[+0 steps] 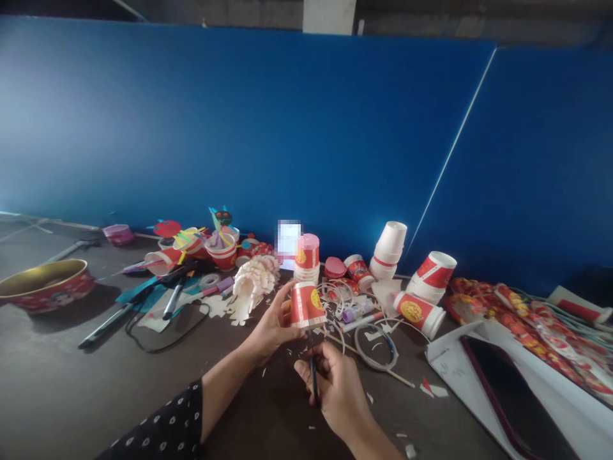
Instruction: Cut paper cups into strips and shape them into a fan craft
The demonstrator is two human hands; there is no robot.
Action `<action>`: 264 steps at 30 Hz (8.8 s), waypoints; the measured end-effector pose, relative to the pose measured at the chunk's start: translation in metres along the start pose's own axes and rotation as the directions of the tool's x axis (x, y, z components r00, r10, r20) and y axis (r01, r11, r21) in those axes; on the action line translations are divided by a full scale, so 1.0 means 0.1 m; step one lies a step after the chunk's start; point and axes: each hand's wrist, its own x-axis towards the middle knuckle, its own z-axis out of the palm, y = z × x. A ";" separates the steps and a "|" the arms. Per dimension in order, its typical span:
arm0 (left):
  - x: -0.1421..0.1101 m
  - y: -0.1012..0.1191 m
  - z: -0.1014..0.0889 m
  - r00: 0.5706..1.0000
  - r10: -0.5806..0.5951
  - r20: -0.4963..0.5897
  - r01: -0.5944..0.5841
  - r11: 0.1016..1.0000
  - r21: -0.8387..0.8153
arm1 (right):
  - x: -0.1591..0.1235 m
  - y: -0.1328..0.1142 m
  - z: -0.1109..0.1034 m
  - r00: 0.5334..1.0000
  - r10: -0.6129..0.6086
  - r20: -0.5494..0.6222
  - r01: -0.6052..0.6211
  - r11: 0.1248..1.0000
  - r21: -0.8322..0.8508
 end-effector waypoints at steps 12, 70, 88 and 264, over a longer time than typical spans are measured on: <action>-0.01 0.00 0.02 0.999 -0.025 0.039 0.023 0.997 0.067 | 0.01 -0.05 0.02 0.999 -0.017 -0.038 0.019 0.998 0.055; -0.06 0.04 0.11 0.996 -0.029 0.081 0.017 0.990 0.143 | 0.01 -0.07 0.01 0.995 -0.027 -0.098 0.035 0.997 0.074; -0.05 -0.02 0.09 0.997 -0.017 0.078 0.006 0.991 0.131 | -0.01 -0.06 -0.01 0.997 -0.024 -0.072 0.026 0.999 0.028; -0.05 -0.10 0.11 0.996 0.089 0.007 -0.087 0.961 0.263 | -0.01 -0.06 -0.01 1.000 -0.015 -0.021 0.015 1.000 0.016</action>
